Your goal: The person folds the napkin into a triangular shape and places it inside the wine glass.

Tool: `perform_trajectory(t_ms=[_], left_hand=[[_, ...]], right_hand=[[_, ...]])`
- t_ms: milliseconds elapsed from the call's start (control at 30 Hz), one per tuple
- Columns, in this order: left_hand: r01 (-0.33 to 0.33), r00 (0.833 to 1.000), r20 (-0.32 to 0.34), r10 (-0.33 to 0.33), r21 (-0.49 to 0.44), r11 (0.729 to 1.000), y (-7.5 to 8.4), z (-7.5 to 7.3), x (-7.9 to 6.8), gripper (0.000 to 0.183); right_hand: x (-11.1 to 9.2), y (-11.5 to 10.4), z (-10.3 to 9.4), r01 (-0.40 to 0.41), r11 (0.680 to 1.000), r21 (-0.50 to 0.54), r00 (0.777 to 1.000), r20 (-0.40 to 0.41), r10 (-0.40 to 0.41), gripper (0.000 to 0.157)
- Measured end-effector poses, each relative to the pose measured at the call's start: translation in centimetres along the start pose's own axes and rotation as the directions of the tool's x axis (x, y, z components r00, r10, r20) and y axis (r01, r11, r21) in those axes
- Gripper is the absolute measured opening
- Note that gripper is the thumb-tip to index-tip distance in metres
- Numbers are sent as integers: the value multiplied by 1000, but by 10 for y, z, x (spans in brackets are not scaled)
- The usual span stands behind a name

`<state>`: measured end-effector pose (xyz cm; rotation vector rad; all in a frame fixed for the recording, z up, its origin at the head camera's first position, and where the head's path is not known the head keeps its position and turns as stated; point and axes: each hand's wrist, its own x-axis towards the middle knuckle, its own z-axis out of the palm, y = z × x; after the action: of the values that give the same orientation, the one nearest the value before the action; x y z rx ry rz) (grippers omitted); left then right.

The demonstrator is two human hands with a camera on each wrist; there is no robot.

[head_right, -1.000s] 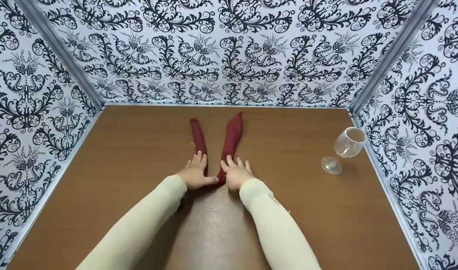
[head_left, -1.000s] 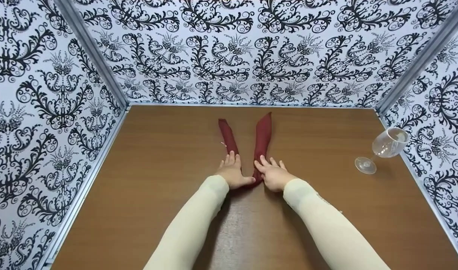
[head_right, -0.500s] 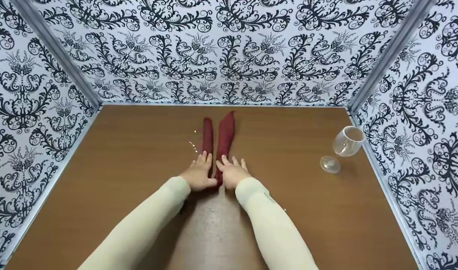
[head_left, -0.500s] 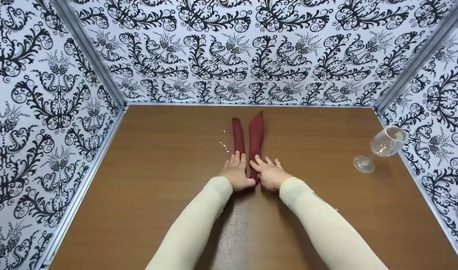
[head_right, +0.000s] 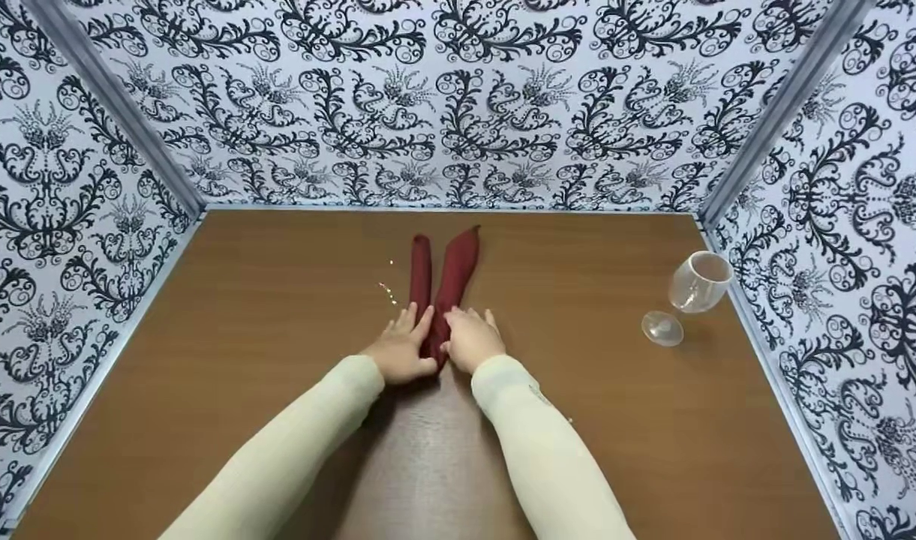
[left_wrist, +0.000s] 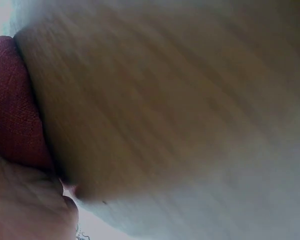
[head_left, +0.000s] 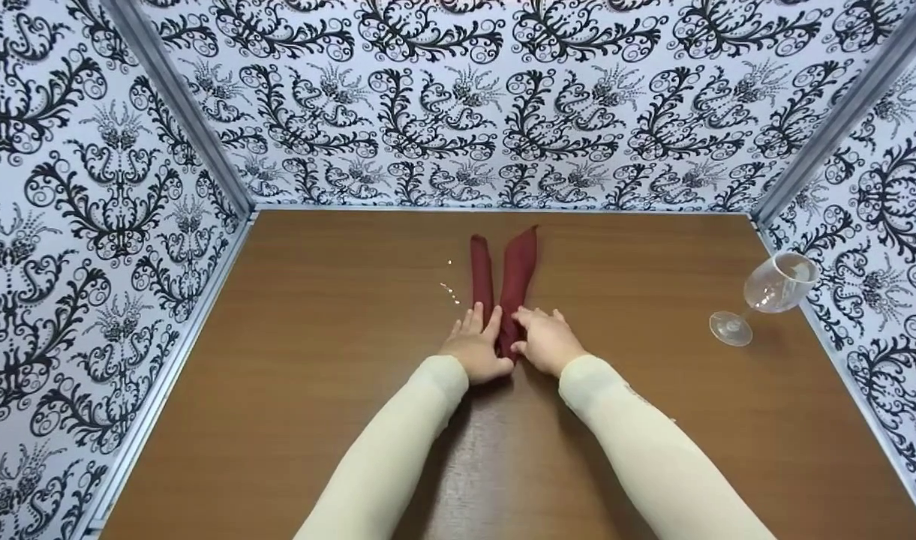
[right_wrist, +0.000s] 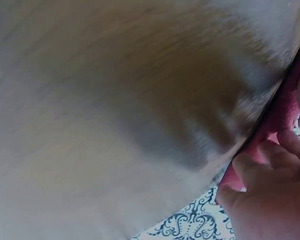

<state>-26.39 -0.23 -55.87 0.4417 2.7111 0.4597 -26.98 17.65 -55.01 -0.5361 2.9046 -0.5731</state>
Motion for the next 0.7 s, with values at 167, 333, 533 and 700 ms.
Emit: perform_trajectory(t_ms=[167, 333, 533, 700], left_hand=[[-6, 1000, -3, 6, 23, 1000, 4, -3, -6, 101], [-20, 1000, -6, 21, 46, 999, 8, -4, -12, 95], [-15, 1000, -6, 16, 95, 995, 11, 0, -10, 88], [-8, 1000, -16, 11, 175, 985, 10, 8, -1, 87]], right_hand=[[-2, -4, 1, 20, 998, -54, 999, 48, -17, 53], [-2, -8, -1, -51, 996, -68, 997, 59, 55, 53], [-4, -10, -3, -203, 975, -91, 979, -33, 201, 47], [-4, -12, -2, -241, 963, -124, 970, -46, 237, 51]])
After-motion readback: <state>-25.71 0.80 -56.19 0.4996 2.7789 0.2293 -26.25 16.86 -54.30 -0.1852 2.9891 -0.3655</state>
